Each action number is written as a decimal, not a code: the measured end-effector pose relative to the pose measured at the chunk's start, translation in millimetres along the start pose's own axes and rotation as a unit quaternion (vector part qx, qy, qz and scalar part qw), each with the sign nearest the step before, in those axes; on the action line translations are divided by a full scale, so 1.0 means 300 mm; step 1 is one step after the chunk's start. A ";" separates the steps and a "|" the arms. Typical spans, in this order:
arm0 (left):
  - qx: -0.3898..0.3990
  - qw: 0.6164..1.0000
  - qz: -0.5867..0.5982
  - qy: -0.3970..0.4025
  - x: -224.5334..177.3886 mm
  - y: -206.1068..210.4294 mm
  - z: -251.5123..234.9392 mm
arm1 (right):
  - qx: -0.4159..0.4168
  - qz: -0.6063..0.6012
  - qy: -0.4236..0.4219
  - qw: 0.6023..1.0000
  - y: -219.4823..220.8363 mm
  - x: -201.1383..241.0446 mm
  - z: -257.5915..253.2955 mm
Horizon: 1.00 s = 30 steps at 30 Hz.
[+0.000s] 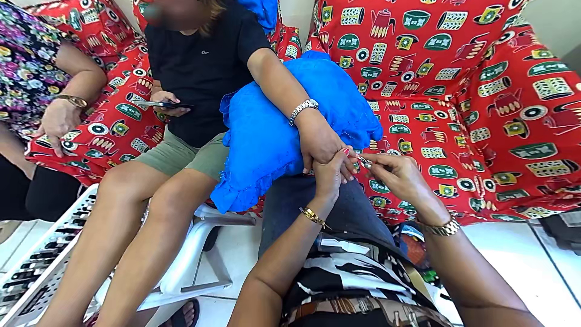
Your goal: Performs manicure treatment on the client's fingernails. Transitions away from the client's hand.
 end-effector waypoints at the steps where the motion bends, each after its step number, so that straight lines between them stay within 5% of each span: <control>1: 0.000 1.000 0.000 0.000 -0.002 0.001 -0.001 | 0.001 0.000 0.000 1.000 -0.001 0.001 -0.002; 21: 0.011 1.000 0.005 0.001 0.004 -0.006 0.001 | -0.023 0.044 -0.024 0.998 0.000 0.014 0.002; 30: 0.014 1.000 -0.006 0.004 -0.003 -0.006 0.007 | -0.094 0.124 -0.127 0.980 0.006 0.034 0.015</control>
Point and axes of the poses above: each hand's wrist, its own z-axis away from the middle knuckle, its own y-axis out of the palm, x = y × z, the point moved 5 cm from there along -z, towards the middle knuckle, and after that the axes turned 6 degrees about z, right-handed, at the moved point
